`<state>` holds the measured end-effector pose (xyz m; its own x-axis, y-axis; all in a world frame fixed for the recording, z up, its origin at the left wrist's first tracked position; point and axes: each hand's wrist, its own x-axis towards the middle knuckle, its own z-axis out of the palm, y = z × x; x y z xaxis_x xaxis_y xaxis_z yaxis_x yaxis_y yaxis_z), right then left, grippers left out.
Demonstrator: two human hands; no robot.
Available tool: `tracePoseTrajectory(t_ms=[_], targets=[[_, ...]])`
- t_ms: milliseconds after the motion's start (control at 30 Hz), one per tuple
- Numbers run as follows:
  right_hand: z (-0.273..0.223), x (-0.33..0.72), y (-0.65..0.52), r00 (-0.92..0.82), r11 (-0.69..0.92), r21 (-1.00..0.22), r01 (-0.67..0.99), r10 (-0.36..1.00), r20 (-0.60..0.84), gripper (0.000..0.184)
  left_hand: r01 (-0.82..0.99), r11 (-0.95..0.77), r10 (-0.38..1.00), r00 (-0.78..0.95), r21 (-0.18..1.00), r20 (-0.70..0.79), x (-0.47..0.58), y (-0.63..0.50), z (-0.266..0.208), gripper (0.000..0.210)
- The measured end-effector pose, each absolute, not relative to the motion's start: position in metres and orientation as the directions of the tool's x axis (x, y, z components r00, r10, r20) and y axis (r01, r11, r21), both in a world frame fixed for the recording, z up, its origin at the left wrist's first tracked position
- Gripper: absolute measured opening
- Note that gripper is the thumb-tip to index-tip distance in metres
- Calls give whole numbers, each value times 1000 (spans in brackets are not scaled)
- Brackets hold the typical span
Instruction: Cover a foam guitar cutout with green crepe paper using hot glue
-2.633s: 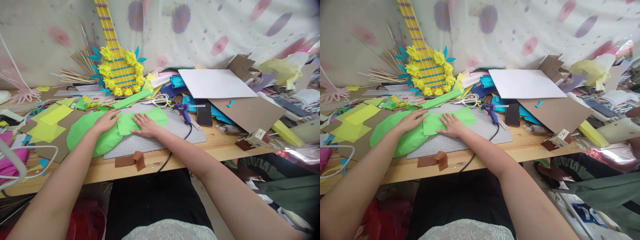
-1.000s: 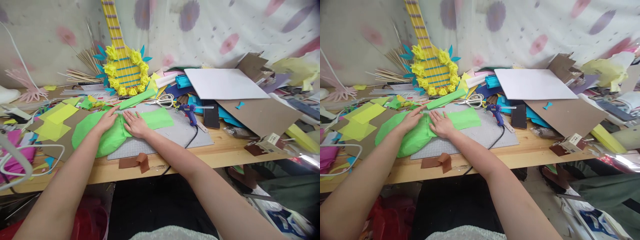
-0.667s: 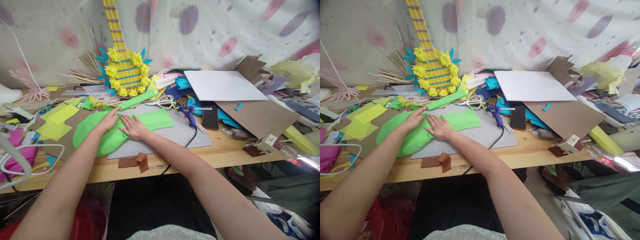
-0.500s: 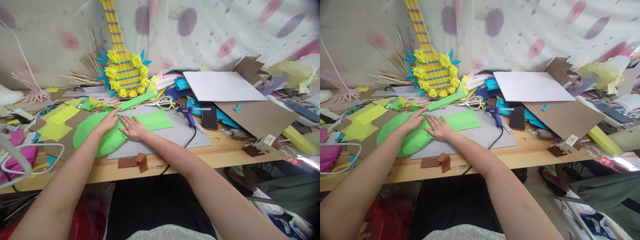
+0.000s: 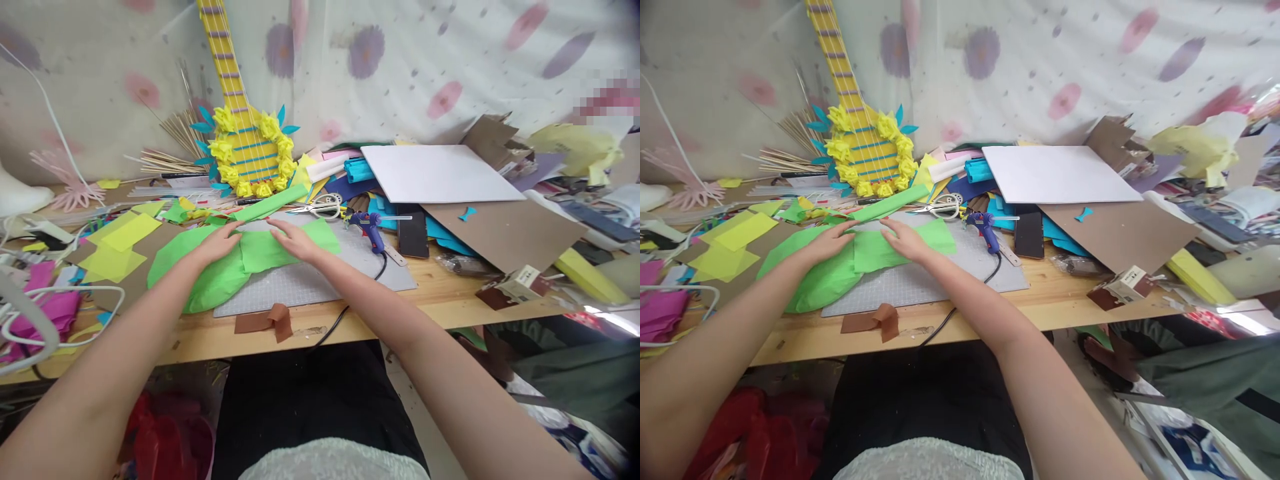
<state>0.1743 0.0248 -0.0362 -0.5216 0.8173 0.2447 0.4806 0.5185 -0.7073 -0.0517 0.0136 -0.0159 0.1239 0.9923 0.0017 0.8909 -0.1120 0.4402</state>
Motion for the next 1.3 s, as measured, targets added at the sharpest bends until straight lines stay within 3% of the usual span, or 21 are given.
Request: tracePoseTrajectory(t_ms=[133,233,367,533,700,800,1033,1167,1300], targets=[[-30,247,15,-380,435,-594,677,898,224,33,901,-313,944,329,300,-4,-25,4,-9,51],[-31,293,1,-284,316,-509,801,948,141,35,878,-411,877,455,246,-155,3,-8,-8,59],[-28,333,-13,-106,121,-379,918,993,60,41,912,-376,846,410,163,-341,22,-17,-14,79],[-22,351,-16,216,-171,-333,927,971,104,46,912,-363,832,410,193,-373,22,-16,-17,88],[-34,364,-9,378,-349,-293,890,925,47,37,923,-338,810,384,181,-444,21,-16,-3,89],[-46,369,-2,398,-359,-307,881,914,73,36,934,-323,847,356,151,-395,22,-12,3,77],[-45,360,1,375,-247,-466,850,904,204,30,920,-391,916,390,11,-94,40,1,-11,44],[-41,359,-4,423,-103,-636,765,825,375,35,915,-402,913,402,15,-73,46,6,-18,41],[-42,359,6,407,-19,-738,675,843,351,26,910,-412,911,413,41,-22,56,11,-22,48]])
